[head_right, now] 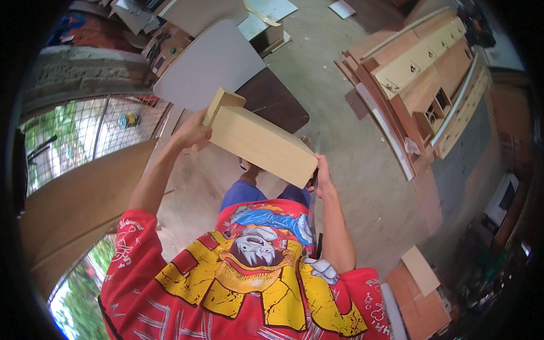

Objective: The person measures and marks a wooden panel using a metal ruler and pencil, then hammers nails into the panel to attach it to a larger furniture piece. The person repeatedly checks alignment and adjusts the panel during assembly.

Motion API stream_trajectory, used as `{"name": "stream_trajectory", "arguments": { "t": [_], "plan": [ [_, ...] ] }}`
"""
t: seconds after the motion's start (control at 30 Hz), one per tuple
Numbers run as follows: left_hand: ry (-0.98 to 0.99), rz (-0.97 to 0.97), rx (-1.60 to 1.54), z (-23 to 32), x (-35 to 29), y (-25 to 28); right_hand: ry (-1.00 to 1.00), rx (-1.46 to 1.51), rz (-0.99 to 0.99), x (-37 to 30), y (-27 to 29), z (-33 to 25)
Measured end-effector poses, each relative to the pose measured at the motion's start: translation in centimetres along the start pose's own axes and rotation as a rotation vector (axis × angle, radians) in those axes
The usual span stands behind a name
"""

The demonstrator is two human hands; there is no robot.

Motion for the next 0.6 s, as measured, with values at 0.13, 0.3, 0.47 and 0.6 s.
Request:
{"name": "stream_trajectory", "arguments": {
  "t": [0.13,0.3,0.47,0.6],
  "plan": [
    [-0.04,-0.103,0.038,-0.7,3.3,1.1,-0.022,0.195,-0.018,2.4,-1.7,5.9],
    [-0.154,-0.133,0.162,-2.1,6.1,2.3,0.006,0.384,-0.025,3.3,-6.0,8.9],
    [-0.214,-0.18,0.272,-2.5,6.8,3.5,0.059,0.492,-0.061,5.2,-9.1,11.8],
    [-0.243,-0.192,0.347,-3.2,6.6,4.2,0.028,0.487,-0.018,5.8,-10.3,12.8]
  ]
}}
Point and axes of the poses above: each hand's wrist, its own x-axis towards the middle knuckle, its own y-axis out of the back of the hand, z = x × y, the point moved 2 cm from there along x, towards the middle knuckle, and after that the axes turned 1 degree about -y, right-handed, at the moved point
